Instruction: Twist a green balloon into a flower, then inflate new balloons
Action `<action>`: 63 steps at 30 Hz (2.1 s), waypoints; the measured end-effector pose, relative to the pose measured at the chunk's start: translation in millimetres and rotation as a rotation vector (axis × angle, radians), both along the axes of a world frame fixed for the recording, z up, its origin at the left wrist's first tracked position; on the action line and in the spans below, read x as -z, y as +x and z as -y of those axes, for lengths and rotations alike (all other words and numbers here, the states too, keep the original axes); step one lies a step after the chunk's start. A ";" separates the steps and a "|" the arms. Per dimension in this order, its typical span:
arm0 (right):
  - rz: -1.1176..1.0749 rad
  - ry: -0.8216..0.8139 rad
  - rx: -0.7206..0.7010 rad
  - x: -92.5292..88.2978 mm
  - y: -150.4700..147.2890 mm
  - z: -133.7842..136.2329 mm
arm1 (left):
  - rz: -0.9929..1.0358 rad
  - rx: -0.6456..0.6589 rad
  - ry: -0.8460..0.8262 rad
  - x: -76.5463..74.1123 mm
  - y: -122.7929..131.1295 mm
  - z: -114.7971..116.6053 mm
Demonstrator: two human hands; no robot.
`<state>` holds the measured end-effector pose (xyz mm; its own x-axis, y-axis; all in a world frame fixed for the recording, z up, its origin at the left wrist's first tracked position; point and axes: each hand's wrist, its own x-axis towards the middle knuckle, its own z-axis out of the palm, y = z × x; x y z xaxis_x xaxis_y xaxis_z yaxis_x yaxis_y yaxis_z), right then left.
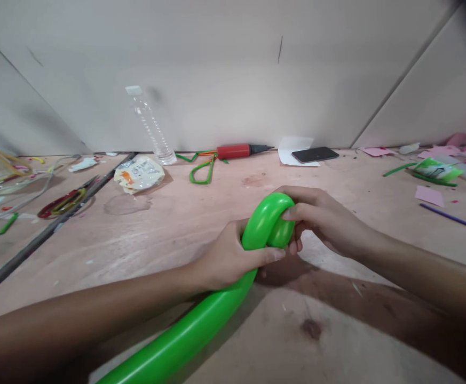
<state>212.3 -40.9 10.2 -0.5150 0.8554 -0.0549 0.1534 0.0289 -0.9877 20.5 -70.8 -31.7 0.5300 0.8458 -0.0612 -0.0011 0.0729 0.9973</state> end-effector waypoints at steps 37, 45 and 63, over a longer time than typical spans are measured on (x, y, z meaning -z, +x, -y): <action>0.529 1.207 -0.301 3.6 9.9 2.6 | -0.023 0.176 -0.218 2.3 -12.0 -13.9; 0.502 1.084 -0.405 -1.2 12.9 3.5 | -0.057 0.292 -0.345 -14.7 -11.0 -6.4; 0.768 1.208 -0.422 -6.8 16.7 3.7 | -0.058 0.081 -0.143 0.9 -0.9 2.6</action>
